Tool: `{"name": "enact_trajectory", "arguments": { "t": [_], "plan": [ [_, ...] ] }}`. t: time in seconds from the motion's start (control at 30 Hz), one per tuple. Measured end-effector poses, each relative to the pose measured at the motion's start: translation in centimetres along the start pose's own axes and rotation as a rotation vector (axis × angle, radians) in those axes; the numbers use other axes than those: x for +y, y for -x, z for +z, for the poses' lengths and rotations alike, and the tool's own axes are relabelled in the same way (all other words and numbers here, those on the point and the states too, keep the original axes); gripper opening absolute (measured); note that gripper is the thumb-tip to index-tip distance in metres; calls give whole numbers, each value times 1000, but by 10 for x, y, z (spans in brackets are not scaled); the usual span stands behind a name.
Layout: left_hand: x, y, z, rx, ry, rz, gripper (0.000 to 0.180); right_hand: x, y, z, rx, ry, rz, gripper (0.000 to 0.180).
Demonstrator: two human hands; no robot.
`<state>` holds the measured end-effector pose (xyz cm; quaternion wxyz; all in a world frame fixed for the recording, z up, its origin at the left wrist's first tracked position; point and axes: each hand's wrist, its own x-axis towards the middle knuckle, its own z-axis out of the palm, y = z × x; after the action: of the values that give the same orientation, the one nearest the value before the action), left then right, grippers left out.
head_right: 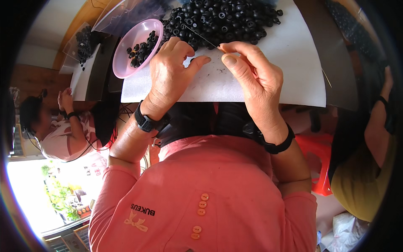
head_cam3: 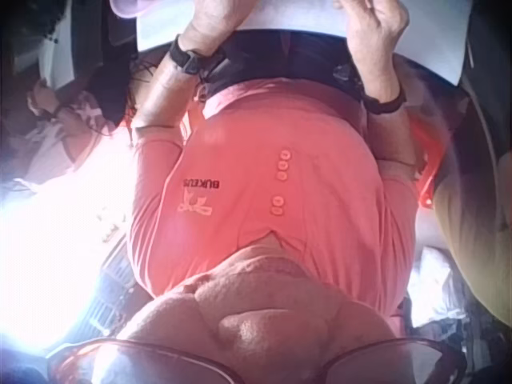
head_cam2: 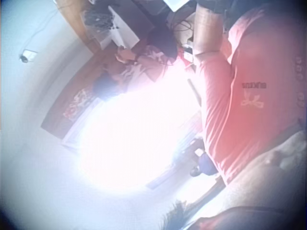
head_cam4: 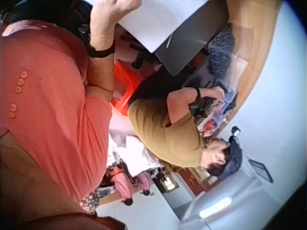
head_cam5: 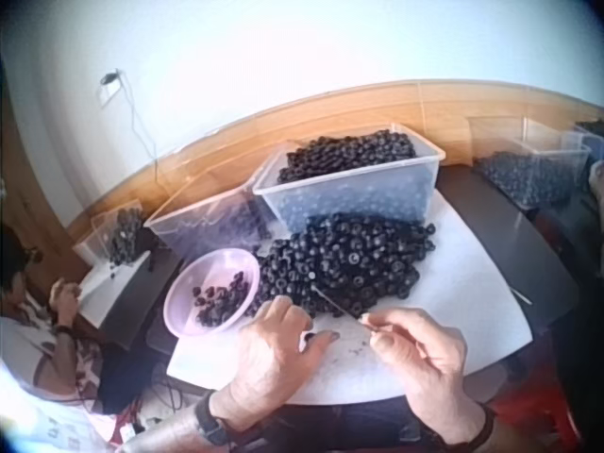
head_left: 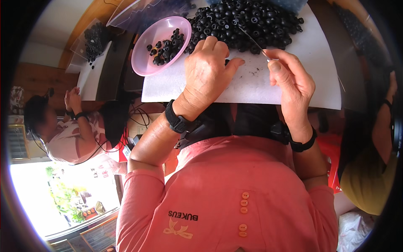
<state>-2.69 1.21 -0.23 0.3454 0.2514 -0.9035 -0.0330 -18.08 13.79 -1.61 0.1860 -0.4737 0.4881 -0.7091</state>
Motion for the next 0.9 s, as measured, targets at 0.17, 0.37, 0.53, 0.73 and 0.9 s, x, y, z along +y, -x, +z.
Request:
{"name": "enact_trajectory", "arguments": {
  "t": [0.17, 0.37, 0.53, 0.73, 0.9],
  "plan": [
    [-11, 12, -9, -65, 133, 5, 18, -1, 1, 0, -13, 28, 3, 17],
    [-7, 23, -24, -13, 178, -28, 22, -3, 1, 2, -27, 59, -17, 16],
    [-1, 15, -17, -88, -21, 104, 25, -6, 1, 4, -46, 78, -14, 16],
    [-16, 13, -12, -158, 79, 101, 22, -5, 0, 5, -79, 96, 4, 16],
    [-7, 16, -18, -197, 788, -265, 16, -9, 0, 4, -112, 141, 35, 16]
  ]
}}
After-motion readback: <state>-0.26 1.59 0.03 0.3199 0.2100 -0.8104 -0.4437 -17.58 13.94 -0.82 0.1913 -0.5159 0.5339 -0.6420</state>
